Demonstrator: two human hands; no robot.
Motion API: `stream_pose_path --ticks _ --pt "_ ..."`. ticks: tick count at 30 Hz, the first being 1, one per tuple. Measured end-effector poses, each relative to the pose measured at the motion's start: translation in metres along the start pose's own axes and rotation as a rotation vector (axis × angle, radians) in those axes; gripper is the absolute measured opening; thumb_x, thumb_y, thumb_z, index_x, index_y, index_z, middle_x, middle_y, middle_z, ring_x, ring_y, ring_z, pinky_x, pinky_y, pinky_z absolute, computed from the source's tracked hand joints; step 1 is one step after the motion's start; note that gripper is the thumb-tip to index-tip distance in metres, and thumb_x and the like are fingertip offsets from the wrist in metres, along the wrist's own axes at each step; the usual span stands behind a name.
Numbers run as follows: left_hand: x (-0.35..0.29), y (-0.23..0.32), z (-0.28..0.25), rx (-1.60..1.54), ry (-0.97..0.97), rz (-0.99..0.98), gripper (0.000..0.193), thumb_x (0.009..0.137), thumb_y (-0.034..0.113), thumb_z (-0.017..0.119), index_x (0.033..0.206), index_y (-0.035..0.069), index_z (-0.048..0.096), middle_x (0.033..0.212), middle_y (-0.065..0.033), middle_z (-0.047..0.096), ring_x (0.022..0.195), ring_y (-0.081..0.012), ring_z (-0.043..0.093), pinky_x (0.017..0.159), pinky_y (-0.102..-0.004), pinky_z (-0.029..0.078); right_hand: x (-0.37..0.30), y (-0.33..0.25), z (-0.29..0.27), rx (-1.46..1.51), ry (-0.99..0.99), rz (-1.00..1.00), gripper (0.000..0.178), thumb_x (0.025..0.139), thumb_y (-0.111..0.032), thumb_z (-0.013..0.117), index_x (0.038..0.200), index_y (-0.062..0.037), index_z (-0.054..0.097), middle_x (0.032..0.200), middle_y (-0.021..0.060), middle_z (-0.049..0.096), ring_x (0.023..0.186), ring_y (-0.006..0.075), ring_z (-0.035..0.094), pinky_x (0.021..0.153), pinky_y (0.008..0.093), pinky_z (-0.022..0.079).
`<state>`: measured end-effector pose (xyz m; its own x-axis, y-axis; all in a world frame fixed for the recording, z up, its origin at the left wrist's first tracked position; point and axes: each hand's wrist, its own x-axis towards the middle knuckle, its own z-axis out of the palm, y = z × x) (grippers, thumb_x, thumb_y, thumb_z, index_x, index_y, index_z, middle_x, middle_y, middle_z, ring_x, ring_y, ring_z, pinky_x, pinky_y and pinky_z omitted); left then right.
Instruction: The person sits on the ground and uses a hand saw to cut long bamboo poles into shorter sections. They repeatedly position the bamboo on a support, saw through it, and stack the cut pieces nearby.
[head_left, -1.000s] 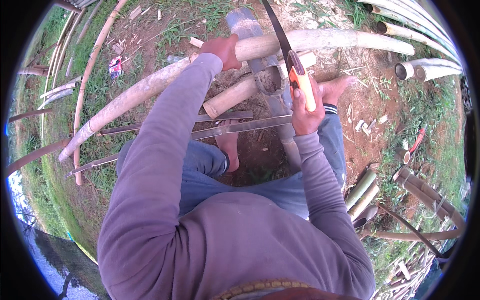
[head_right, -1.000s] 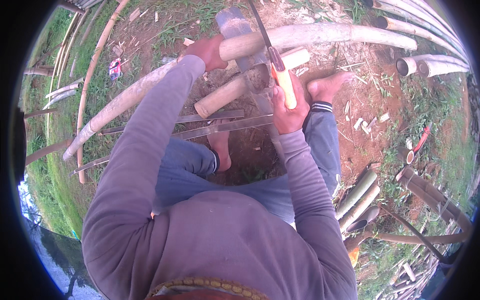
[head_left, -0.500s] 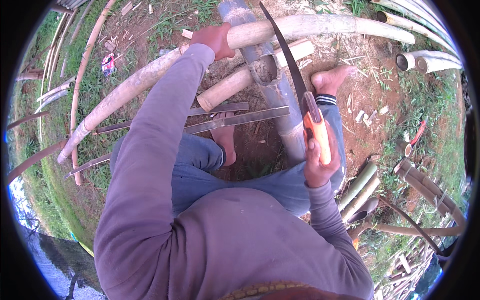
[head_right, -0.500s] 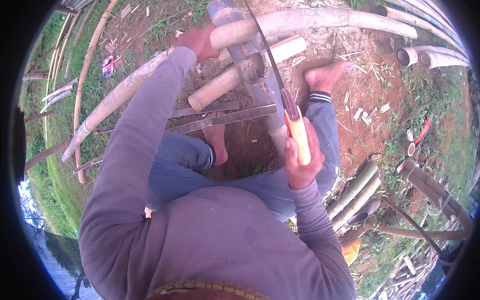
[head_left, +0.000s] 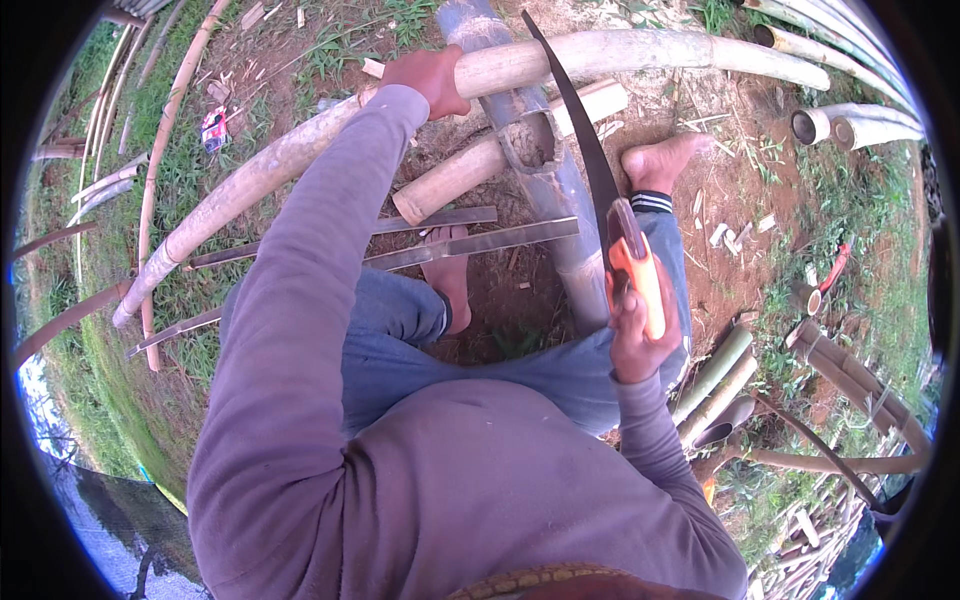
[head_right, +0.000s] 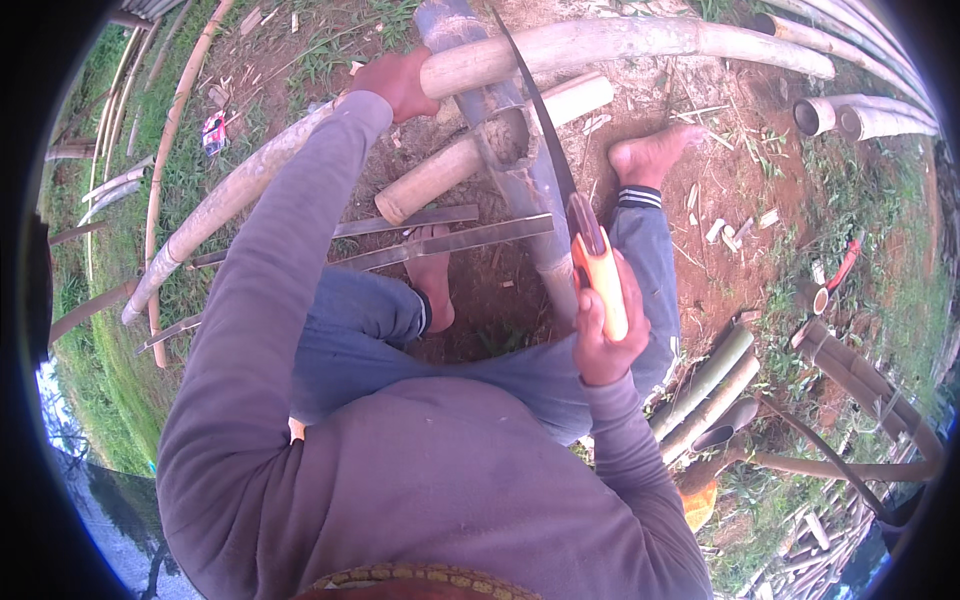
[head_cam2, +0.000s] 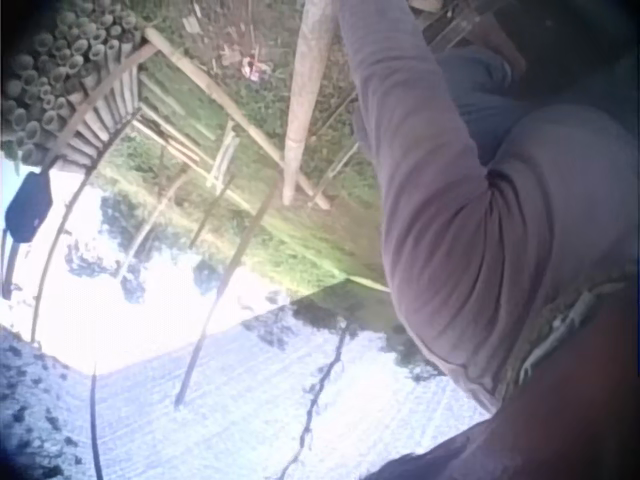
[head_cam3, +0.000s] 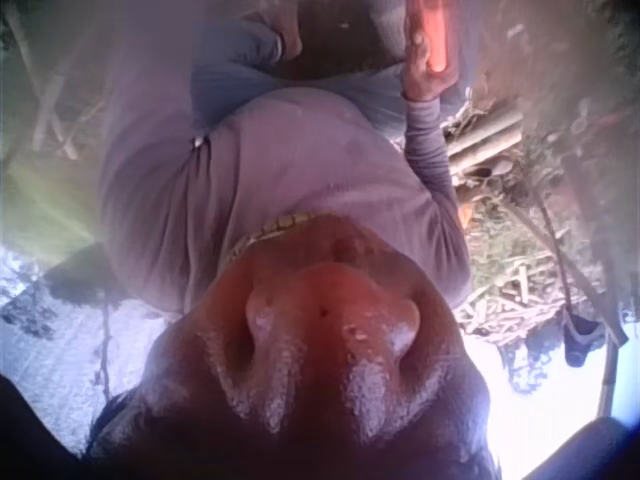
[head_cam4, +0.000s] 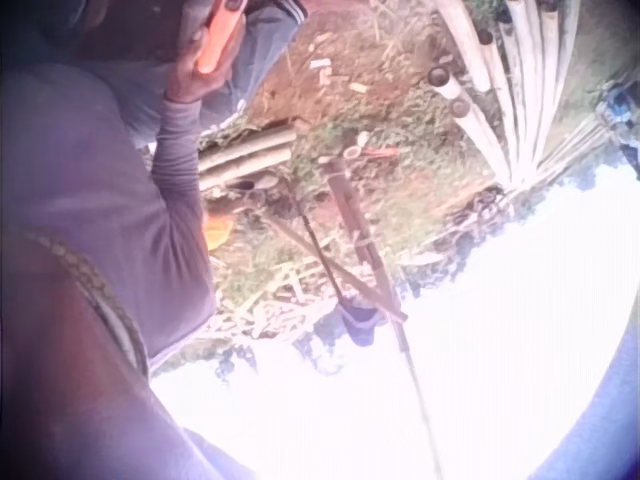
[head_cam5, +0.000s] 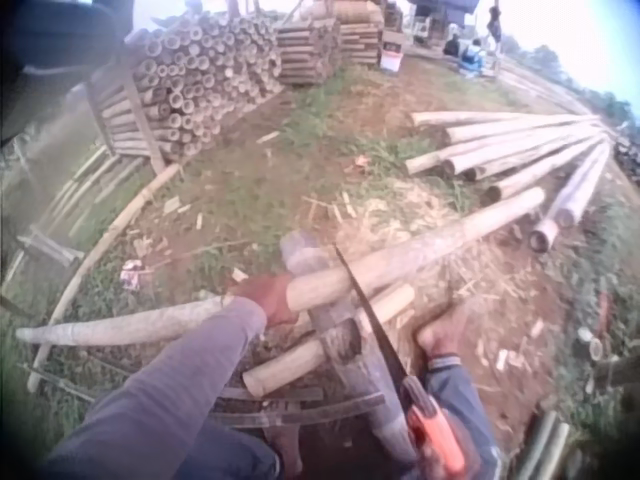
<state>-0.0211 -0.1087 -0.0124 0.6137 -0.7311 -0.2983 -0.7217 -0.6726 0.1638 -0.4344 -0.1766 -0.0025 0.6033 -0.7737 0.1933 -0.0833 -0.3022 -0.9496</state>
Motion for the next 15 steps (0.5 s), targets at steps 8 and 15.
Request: stream_pose_path --ticks 8,15 --pt "0.017 -0.007 -0.008 -0.006 0.017 -0.004 0.072 0.070 0.042 0.089 0.135 0.019 0.066 0.110 -0.0156 0.079 0.103 -0.0388 0.076 0.093 -0.0513 0.060 0.068 0.014 0.055 0.048 0.032 -0.021 0.046 0.101 -0.010 0.074 0.142 0.0078 0.062 0.129 0.0215 0.075 0.117 0.0258 0.073 0.100 0.0358 0.057" --pt "0.016 -0.014 0.002 -0.012 -0.017 0.019 0.074 0.069 0.041 0.088 0.136 0.019 0.066 0.113 -0.0148 0.078 0.106 -0.0368 0.076 0.095 -0.0495 0.060 0.018 0.019 0.020 -0.140 0.016 -0.095 0.049 0.100 -0.013 0.076 0.141 0.0093 0.061 0.134 0.0247 0.073 0.122 0.0333 0.073 0.102 0.0418 0.059"
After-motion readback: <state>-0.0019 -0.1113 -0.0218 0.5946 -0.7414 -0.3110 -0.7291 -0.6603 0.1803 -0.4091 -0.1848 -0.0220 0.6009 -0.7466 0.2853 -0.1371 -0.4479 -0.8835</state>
